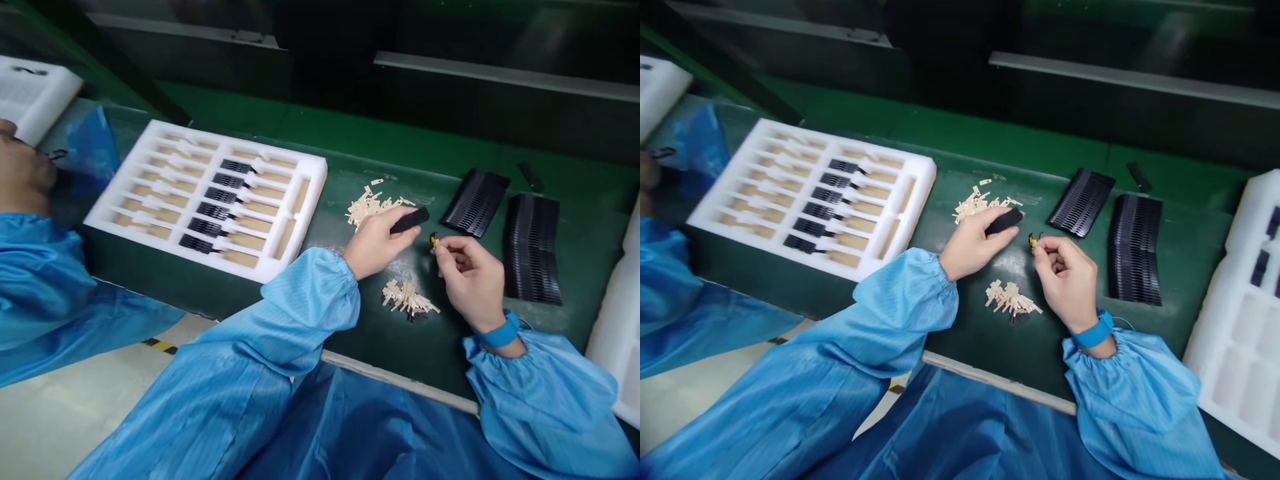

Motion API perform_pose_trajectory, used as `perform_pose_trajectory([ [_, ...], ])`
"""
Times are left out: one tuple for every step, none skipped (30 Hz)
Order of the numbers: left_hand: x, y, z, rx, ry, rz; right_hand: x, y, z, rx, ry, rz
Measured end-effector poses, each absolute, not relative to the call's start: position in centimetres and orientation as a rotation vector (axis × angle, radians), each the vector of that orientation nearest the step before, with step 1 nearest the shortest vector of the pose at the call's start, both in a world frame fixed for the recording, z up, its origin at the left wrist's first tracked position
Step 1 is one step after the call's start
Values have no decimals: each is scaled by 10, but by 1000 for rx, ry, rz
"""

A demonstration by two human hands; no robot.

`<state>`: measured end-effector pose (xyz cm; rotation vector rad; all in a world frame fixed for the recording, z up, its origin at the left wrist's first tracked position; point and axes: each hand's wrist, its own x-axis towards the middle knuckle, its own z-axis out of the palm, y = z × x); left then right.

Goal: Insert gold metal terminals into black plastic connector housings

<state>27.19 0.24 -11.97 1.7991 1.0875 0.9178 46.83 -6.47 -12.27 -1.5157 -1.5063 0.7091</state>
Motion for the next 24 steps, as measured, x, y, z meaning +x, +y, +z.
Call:
perform_pose_trajectory([
  [274,2,-121,1750,1008,897,469,-65,-122,-1507,-1527,701],
  [276,1,-121,1718,949,871,469,-65,-121,-1500,-1551,684],
  [278,1,-121,1701,911,842,469,-65,-120,-1494,-1576,662],
  [279,0,-121,1695,897,810,468,-65,-118,-1492,-1597,636],
  [279,-1,-121,1694,905,779,468,-65,-117,-1492,-1612,613],
  [280,-1,-120,1694,930,750,467,-65,-116,-1494,-1624,601],
  [280,-1,-120,1693,965,729,466,-64,-115,-1497,-1634,599],
  [279,-2,-120,1689,999,719,466,-64,-115,-1503,-1641,599],
  [279,-2,-120,1687,1028,721,466,-63,-115,-1512,-1644,589],
  [279,-2,-120,1687,1046,732,466,-63,-115,-1525,-1637,564],
  [279,-3,-120,1693,1057,744,466,-63,-116,-1539,-1618,527],
  [279,-3,-120,1701,1067,756,466,-63,-116,-1550,-1590,497],
  [279,-4,-119,1713,1078,762,466,-63,-117,-1557,-1563,491],
  [279,-5,-118,1730,1091,760,466,-64,-118,-1560,-1544,510],
  [279,-5,-117,1749,1101,753,466,-64,-118,-1558,-1542,549],
  [279,-7,-116,1771,1106,742,465,-65,-118,-1556,-1553,592],
  [279,-8,-114,1793,1110,734,465,-66,-118,-1554,-1569,628],
  [279,-9,-113,1815,1112,726,465,-66,-119,-1553,-1583,646],
  [279,-10,-111,1834,1109,719,465,-67,-119,-1555,-1589,646],
  [279,-10,-111,1852,1105,715,465,-67,-120,-1557,-1591,643],
  [279,-11,-110,1870,1100,714,465,-67,-120,-1559,-1589,640],
  [280,-12,-111,1888,1093,713,465,-66,-121,-1562,-1590,636],
  [280,-13,-111,1904,1084,713,465,-66,-122,-1566,-1594,630],
  [281,-14,-112,1915,1072,712,465,-65,-123,-1569,-1598,627],
])
